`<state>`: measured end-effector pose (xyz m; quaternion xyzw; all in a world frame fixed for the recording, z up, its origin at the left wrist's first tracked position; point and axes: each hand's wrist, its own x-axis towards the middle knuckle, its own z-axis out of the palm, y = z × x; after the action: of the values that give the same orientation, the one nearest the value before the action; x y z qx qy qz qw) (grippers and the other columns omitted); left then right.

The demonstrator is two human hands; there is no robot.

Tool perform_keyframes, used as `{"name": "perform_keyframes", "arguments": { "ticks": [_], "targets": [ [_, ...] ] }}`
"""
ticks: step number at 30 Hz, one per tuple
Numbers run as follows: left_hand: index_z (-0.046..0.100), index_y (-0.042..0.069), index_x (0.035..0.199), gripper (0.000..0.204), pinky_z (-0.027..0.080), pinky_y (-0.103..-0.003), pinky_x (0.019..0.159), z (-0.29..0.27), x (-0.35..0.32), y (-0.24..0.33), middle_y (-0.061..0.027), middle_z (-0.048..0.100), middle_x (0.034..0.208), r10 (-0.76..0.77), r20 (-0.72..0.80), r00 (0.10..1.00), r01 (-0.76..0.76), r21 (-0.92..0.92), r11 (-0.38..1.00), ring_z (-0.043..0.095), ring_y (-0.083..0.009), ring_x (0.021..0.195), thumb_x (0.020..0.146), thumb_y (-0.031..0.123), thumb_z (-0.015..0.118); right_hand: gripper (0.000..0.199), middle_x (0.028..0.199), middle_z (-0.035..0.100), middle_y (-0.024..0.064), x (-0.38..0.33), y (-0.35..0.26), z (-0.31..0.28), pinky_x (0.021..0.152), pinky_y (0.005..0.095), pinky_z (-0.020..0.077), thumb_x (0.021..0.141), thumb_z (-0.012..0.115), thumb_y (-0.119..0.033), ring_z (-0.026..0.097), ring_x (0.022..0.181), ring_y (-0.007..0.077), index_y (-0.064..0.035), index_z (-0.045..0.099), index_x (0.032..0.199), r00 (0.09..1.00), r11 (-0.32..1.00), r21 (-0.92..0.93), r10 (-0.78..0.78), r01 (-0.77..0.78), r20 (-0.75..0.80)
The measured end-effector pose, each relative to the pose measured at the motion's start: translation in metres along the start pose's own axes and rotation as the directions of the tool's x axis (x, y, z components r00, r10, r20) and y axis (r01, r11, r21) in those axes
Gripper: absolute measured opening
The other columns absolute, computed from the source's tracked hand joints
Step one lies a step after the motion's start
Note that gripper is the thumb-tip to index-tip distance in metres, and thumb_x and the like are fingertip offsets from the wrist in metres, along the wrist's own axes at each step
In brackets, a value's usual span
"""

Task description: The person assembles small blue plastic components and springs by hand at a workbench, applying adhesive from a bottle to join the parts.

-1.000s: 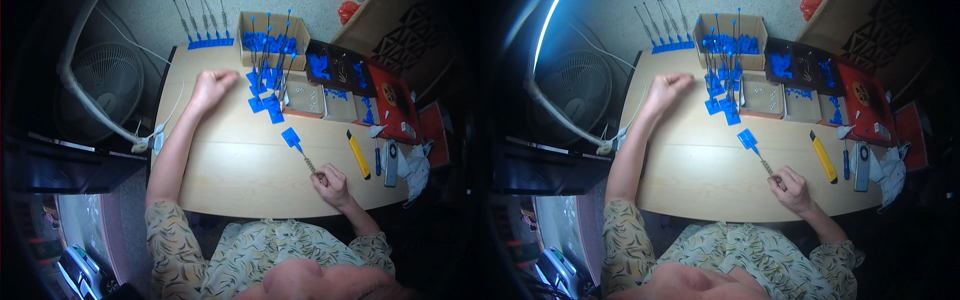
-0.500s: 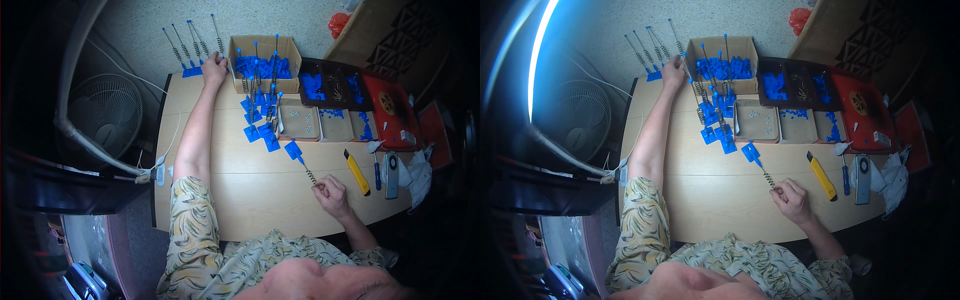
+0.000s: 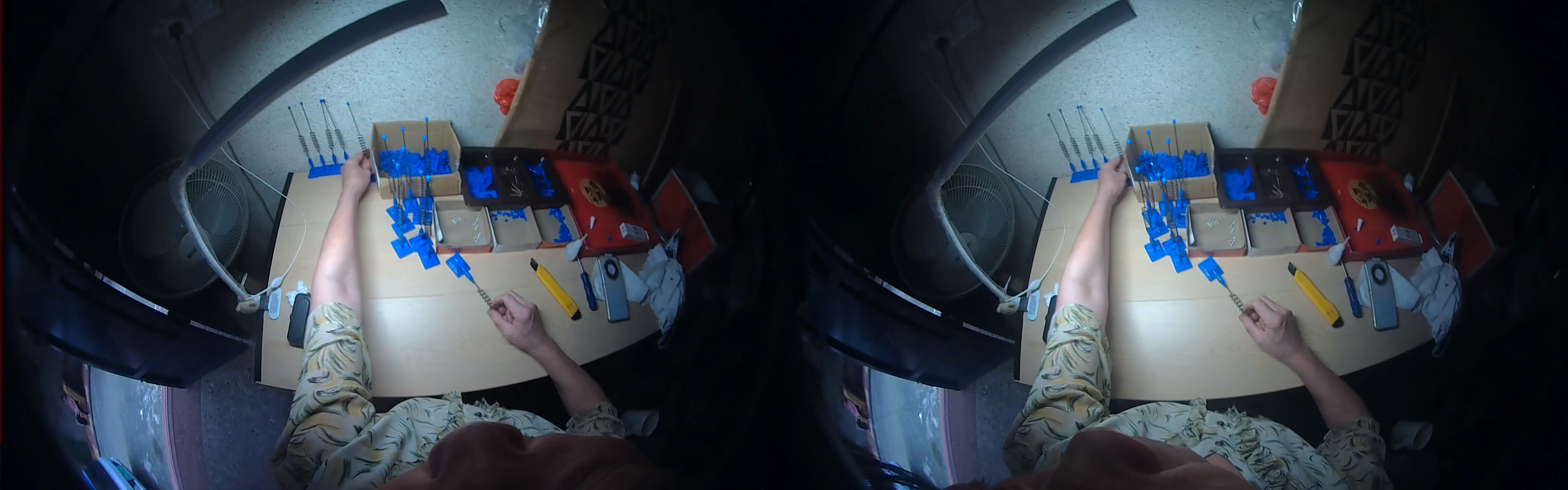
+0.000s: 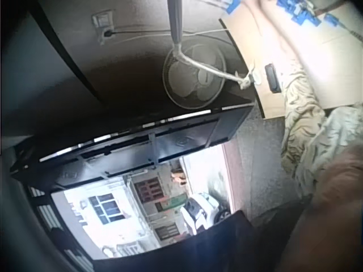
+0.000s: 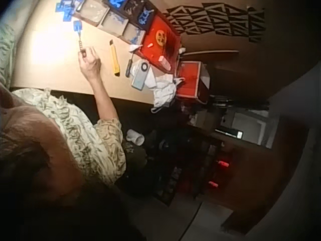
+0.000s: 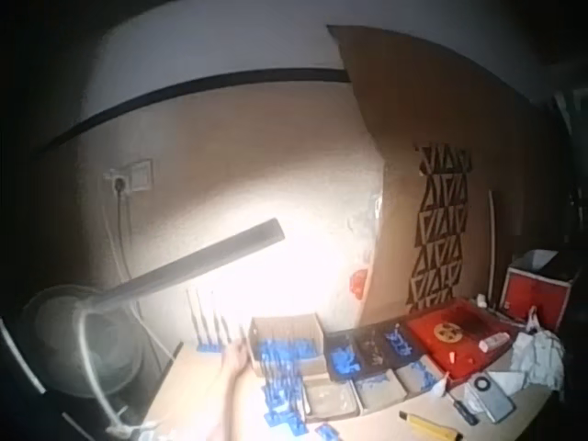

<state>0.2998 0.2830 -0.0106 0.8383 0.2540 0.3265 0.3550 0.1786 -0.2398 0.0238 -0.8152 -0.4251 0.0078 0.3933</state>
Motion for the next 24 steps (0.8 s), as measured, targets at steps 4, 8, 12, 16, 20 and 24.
{"name": "perform_keyframes", "arguments": {
  "ticks": [4,8,12,16,20,24],
  "targets": [
    [0.078,0.006,0.109,0.019,0.05,-0.023,0.058,-0.047,-0.041,0.005,-0.0033,0.076,0.084,-0.185,0.087,0.979,0.204,-0.35,0.914,0.068,-0.007,0.07,0.098,0.019,0.07,0.017,0.079,0.062,0.007,-0.005,0.005,-0.001,0.059,0.0314,0.0503,0.087,0.075,-0.007,0.062,0.065,0.0155,0.0003,0.066,0.1,0.998,0.999,0.036,0.038,-0.04,0.041],
    [0.078,0.005,0.112,0.02,0.053,-0.019,0.065,-0.093,-0.119,0.066,-0.0005,0.075,0.087,-0.136,0.223,0.965,0.223,-0.429,0.876,0.066,-0.0033,0.075,0.096,0.016,0.074,0.029,0.077,0.059,0.0029,0.012,0.007,-0.012,0.057,0.0267,0.0469,0.09,0.073,-0.006,0.055,0.062,0.0097,0.0024,0.067,0.117,1.0,1.0,0.003,-0.007,0.007,-0.018],
    [0.079,0.001,0.107,0.019,0.056,-0.022,0.073,-0.118,-0.213,0.122,-0.0046,0.077,0.095,-0.027,0.386,0.922,0.194,-0.401,0.896,0.068,-0.0077,0.081,0.094,0.013,0.075,0.031,0.077,0.054,-0.0036,0.059,-0.026,-0.019,0.057,0.0222,0.0426,0.095,0.071,-0.008,0.049,0.065,0.004,0.0025,0.067,0.124,0.996,0.992,0.114,-0.051,0.059,-0.066],
    [0.08,0.001,0.103,0.016,0.055,-0.026,0.076,-0.104,-0.282,0.132,-0.0087,0.076,0.093,0.168,0.42,0.892,0.018,-0.403,0.915,0.069,-0.0108,0.084,0.089,0.007,0.077,0.034,0.075,0.052,-0.0042,0.102,-0.084,0.001,0.056,0.0219,0.0403,0.095,0.073,-0.011,0.046,0.063,0.003,0.002,0.067,0.126,0.986,0.945,0.28,-0.157,0.168,-0.06],
    [0.08,0.003,0.104,0.019,0.056,-0.027,0.074,-0.089,-0.31,0.137,-0.009,0.076,0.092,0.189,0.458,0.869,0.023,-0.417,0.908,0.07,-0.0122,0.081,0.087,0.011,0.081,0.023,0.073,0.066,0.008,0.111,-0.087,0.015,0.06,0.0293,0.0504,0.096,0.071,-0.014,0.062,0.064,0.0115,0.0031,0.07,0.111,0.957,0.945,0.247,-0.254,0.215,0.14],
    [0.077,0.005,0.112,0.031,0.058,-0.032,0.081,-0.098,-0.31,0.126,-0.0091,0.074,0.106,0.242,0.578,0.779,-0.042,-0.337,0.941,0.071,-0.0187,0.091,0.083,0.016,0.084,0.016,0.08,0.071,0.009,0.107,-0.089,0.016,0.062,0.0272,0.0546,0.098,0.068,-0.01,0.066,0.069,0.0107,0.0049,0.072,0.103,0.925,0.923,0.224,-0.35,0.314,0.147]
  ]
}}
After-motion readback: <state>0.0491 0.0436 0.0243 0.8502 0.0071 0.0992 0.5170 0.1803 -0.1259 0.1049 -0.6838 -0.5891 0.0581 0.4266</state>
